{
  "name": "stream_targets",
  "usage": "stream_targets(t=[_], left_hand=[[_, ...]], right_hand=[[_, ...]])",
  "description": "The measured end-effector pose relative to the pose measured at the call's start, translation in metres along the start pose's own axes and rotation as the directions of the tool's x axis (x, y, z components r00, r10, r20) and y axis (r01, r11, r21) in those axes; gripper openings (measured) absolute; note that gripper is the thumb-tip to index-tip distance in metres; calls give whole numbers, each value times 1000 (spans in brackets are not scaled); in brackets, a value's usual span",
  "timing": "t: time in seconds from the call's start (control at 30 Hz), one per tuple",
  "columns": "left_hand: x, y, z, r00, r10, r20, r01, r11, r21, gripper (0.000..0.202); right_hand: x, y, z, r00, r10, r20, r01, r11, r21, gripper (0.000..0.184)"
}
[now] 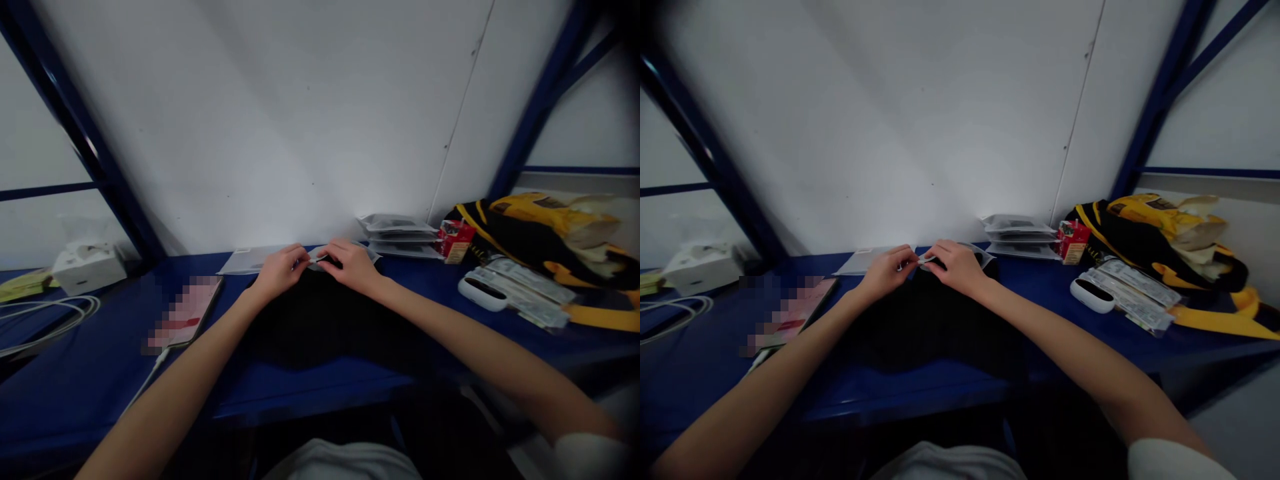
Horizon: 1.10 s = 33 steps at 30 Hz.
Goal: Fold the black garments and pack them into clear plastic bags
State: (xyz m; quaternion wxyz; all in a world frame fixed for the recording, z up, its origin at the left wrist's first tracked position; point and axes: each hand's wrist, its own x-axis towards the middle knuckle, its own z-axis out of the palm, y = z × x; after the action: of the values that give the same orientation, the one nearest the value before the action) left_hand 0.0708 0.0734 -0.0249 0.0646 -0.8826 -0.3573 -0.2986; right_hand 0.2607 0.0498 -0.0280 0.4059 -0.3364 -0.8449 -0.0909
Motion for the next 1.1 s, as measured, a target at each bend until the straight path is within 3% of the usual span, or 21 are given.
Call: stream_targets(t=[0.17,0.37,0.53,0.67,0.8,0.97,1.1], left_hand=[[-1,2,-1,1000,12,16,-12,1000,13,12],[4,6,-1,1000,16,-21,-14,995,96,12],[6,-10,-12,986,-72,-150,95,984,154,14],[2,-33,-24,944,-188,-271,247,947,205,13],[-1,-41,-27,933,-215,-290,280,938,203,11],[-2,-38,-23,958,-168,-231,207,966,154,15],[-3,-32,-22,980,-101,-169,116,990,79,16]], right_hand=[[0,3,14,1000,-17,-3,17,997,-71,14],[2,16,16,992,-129,-7,124,962,-245,16],[3,43,-1,992,-130,9,124,922,-367,16],[1,72,-21,998,-53,21,57,899,-434,14],[-2,91,-35,1000,16,18,-7,896,-445,16],[-4,87,-37,997,55,55,-31,930,-366,18],[-4,66,-22,983,17,181,34,961,-273,39]])
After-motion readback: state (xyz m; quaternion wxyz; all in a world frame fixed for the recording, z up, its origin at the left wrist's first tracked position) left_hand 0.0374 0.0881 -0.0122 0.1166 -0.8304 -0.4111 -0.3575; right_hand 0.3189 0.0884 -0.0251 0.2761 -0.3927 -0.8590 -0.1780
